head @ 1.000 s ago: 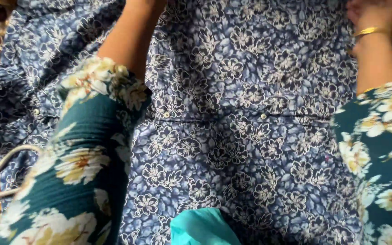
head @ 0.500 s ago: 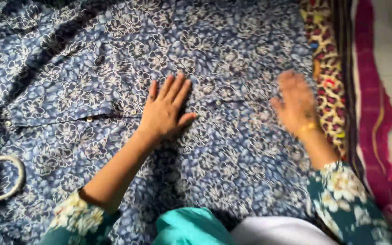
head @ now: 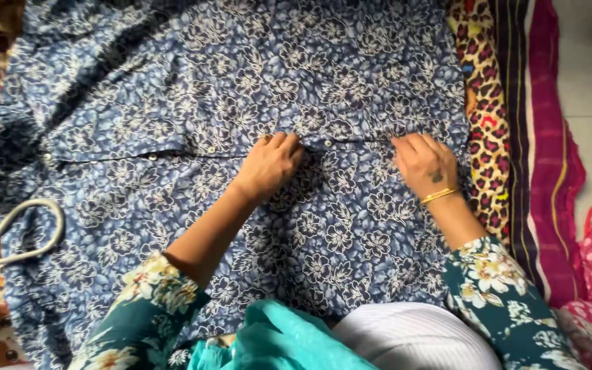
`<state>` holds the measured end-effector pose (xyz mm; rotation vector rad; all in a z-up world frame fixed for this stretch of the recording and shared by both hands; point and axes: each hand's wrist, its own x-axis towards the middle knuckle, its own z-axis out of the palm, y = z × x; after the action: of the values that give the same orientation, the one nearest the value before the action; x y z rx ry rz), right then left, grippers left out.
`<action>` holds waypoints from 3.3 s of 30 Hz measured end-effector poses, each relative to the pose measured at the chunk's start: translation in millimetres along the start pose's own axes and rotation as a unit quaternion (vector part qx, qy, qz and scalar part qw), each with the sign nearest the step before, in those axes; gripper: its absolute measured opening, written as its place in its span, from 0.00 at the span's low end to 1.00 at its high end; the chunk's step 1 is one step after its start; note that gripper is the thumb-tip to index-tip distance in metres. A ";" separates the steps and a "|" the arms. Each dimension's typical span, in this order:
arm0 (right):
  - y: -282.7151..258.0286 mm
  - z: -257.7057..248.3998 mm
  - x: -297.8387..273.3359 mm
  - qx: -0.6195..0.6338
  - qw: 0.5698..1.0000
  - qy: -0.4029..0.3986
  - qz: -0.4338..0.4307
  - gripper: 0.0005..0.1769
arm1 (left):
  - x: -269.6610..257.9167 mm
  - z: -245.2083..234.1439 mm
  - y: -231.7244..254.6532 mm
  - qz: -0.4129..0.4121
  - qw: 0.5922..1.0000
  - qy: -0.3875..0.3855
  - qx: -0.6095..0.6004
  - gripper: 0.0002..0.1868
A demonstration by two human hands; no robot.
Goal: Iron and fold a blue floral shirt on the floor.
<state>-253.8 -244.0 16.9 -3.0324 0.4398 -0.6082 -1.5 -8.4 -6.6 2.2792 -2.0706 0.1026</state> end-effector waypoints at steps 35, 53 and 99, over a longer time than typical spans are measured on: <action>-7.8 94.4 182.1 0.141 0.990 0.001 -0.023 0.38 | -8.5 -25.9 42.6 -0.014 0.988 0.011 -0.155 0.40; -41.0 51.3 69.7 0.056 0.997 -0.051 -0.002 0.39 | -11.3 -17.6 45.4 -0.030 0.988 0.025 -0.153 0.37; -734.1 45.7 287.0 0.521 0.823 -0.159 -0.160 0.29 | -301.2 -14.1 -71.0 -0.127 0.758 -0.296 -0.567 0.40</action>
<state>215.6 379.7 135.3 -2.0460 -0.3432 -0.1946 40.4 298.2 -19.6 1.7406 -1.2094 -1.5761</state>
